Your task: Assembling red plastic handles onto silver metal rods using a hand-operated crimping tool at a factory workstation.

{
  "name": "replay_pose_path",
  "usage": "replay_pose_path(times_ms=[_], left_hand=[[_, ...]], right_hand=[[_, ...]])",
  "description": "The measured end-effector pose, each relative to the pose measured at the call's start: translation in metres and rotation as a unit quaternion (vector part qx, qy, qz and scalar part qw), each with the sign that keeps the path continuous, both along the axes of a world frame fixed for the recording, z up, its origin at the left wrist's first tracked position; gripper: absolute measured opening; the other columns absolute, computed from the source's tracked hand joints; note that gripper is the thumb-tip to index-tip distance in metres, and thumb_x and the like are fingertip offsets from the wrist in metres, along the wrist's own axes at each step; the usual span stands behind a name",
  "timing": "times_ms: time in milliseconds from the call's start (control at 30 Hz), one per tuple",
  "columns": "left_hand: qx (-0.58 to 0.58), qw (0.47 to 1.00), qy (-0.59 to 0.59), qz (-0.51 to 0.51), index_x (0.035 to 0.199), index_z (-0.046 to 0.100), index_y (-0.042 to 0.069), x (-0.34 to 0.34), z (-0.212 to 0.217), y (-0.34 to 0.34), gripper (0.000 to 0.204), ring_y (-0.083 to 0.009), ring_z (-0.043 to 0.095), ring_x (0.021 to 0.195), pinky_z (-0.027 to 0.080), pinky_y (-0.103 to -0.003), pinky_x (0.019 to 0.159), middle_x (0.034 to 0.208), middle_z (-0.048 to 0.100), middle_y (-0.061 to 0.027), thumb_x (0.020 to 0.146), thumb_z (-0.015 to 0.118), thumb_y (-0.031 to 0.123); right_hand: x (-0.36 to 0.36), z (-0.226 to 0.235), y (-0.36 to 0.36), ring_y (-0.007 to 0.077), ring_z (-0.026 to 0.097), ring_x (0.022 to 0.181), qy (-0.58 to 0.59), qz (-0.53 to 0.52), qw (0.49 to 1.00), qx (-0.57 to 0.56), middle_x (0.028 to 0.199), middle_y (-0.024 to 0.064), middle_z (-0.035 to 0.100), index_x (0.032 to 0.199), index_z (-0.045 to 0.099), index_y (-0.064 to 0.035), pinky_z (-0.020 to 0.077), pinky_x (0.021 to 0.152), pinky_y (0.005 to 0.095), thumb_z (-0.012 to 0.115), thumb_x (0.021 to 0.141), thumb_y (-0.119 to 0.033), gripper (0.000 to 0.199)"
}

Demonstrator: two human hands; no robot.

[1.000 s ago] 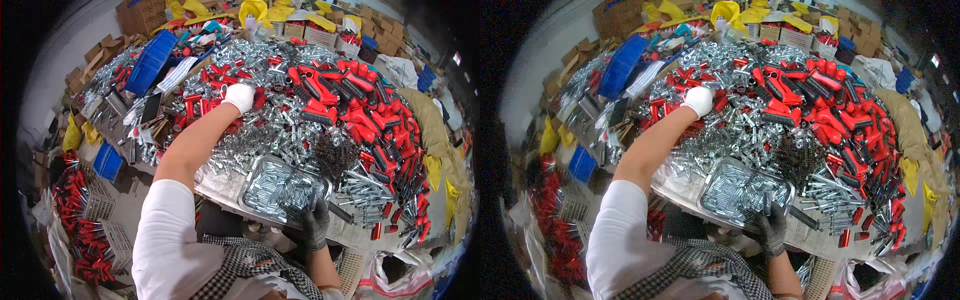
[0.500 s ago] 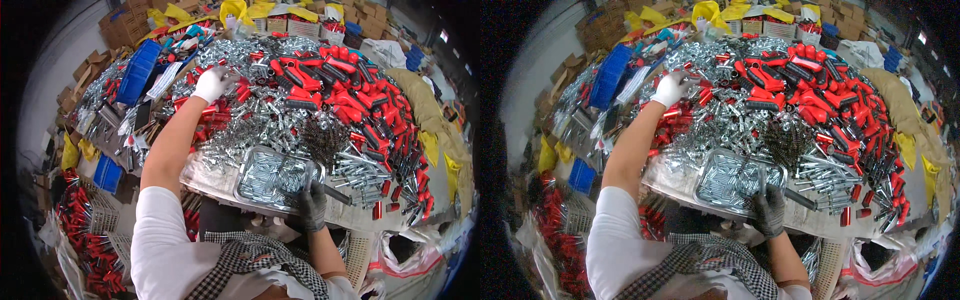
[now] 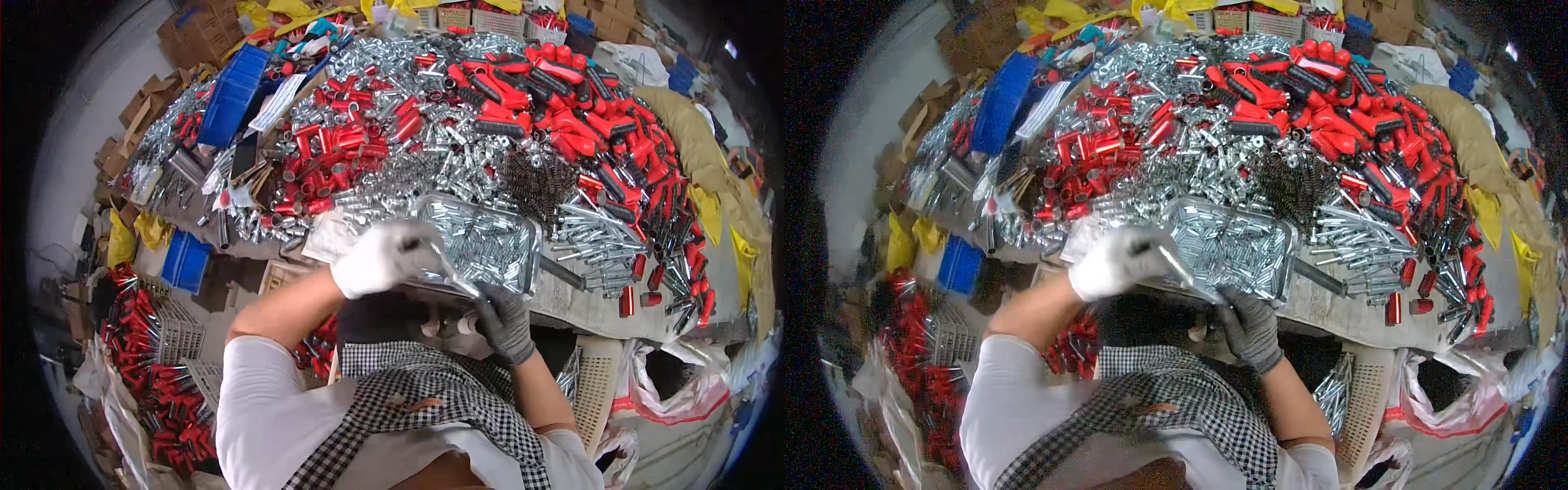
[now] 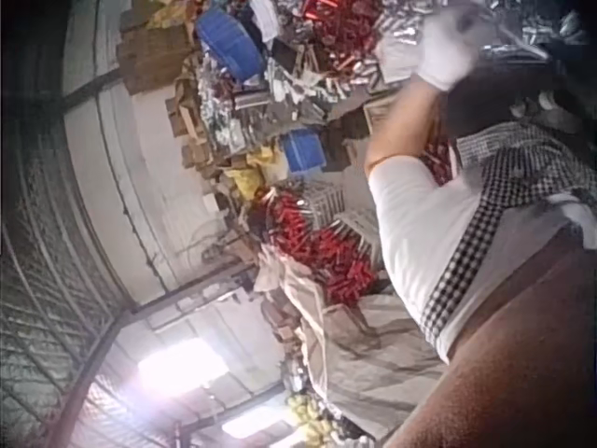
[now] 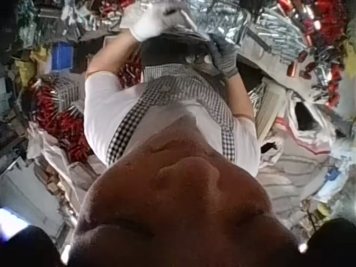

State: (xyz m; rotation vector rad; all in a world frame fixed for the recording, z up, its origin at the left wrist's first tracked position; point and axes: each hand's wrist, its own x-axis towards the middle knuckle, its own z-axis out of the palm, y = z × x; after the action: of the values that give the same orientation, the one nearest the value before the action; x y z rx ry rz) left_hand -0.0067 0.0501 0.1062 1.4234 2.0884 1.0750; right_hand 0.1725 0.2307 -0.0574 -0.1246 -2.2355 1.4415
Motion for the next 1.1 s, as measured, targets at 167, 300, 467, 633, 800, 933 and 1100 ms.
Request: replay_pose_path(times_ms=[167,300,467,633,800,933,1100], left_hand=[[0.117,0.986,-0.002,-0.117,0.105,0.069,0.005,0.016,-0.051,-0.004,0.028,-0.0240,0.067,0.091,0.053,-0.038,0.080,0.103,0.069,-0.0137,0.080,0.074,0.017],[0.040,0.977,-0.057,-0.200,0.107,0.069,0.004,0.047,-0.089,0.008,0.033,-0.0281,0.066,0.091,0.053,-0.036,0.081,0.098,0.066,-0.0138,0.077,0.076,0.014],[0.000,0.984,-0.024,-0.175,0.106,0.069,0.003,0.039,-0.073,0.022,0.041,-0.0284,0.067,0.089,0.053,-0.036,0.080,0.101,0.067,-0.0137,0.071,0.081,0.021],[0.051,0.973,0.222,0.027,0.118,0.063,0.001,0.010,-0.077,0.049,0.051,-0.0287,0.068,0.094,0.055,-0.035,0.083,0.109,0.067,-0.0197,0.077,0.076,0.028],[-0.077,0.977,0.190,0.065,0.117,0.059,0.000,-0.006,-0.117,0.093,0.049,-0.0379,0.065,0.094,0.052,-0.042,0.086,0.105,0.065,-0.0248,0.081,0.070,0.031],[-0.177,0.969,0.166,0.053,0.121,0.057,0.001,-0.008,-0.108,0.109,0.050,-0.0388,0.065,0.096,0.051,-0.044,0.088,0.105,0.065,-0.0243,0.081,0.069,0.028],[-0.107,0.981,0.157,0.034,0.117,0.060,0.002,-0.022,-0.099,0.091,0.045,-0.0363,0.064,0.099,0.050,-0.043,0.091,0.110,0.063,-0.0236,0.082,0.069,0.028]], right_hand=[[0.018,0.019,-0.021,0.0191,0.066,0.101,-0.094,0.160,0.918,-0.351,0.112,0.0116,0.068,0.134,0.048,-0.0016,0.0525,0.091,0.0331,0.081,0.076,-0.016,0.068],[0.018,0.004,-0.020,0.0215,0.052,0.122,-0.125,0.150,0.975,-0.109,0.132,0.0099,0.056,0.141,0.039,0.0008,0.0429,0.103,0.0380,0.093,0.062,-0.031,0.101],[0.033,0.002,-0.015,0.0232,0.052,0.123,-0.109,0.143,0.948,-0.264,0.134,0.0125,0.054,0.144,0.035,-0.0037,0.0429,0.102,0.0379,0.076,0.082,-0.026,0.078],[0.057,0.012,0.038,0.0075,0.052,0.061,-0.017,-0.037,0.922,-0.384,0.079,0.0014,0.058,0.120,0.053,-0.0023,0.0429,0.054,0.0204,0.058,0.097,-0.028,0.035],[0.052,0.069,0.034,0.0143,0.048,0.042,-0.007,-0.215,0.892,-0.397,0.068,0.0054,0.058,0.126,0.052,0.0001,0.0365,0.037,0.0230,0.047,0.101,-0.039,0.047],[0.070,0.083,0.020,0.0147,0.046,0.037,-0.048,0.017,0.900,-0.432,0.063,0.0053,0.058,0.126,0.051,0.0061,0.0359,0.037,0.0244,0.057,0.091,-0.045,0.062],[0.081,0.078,0.041,0.0219,0.068,0.081,-0.160,0.014,0.973,-0.167,0.107,0.0157,0.066,0.128,0.049,0.0047,0.0563,0.082,0.0381,0.066,0.088,-0.028,0.054]])
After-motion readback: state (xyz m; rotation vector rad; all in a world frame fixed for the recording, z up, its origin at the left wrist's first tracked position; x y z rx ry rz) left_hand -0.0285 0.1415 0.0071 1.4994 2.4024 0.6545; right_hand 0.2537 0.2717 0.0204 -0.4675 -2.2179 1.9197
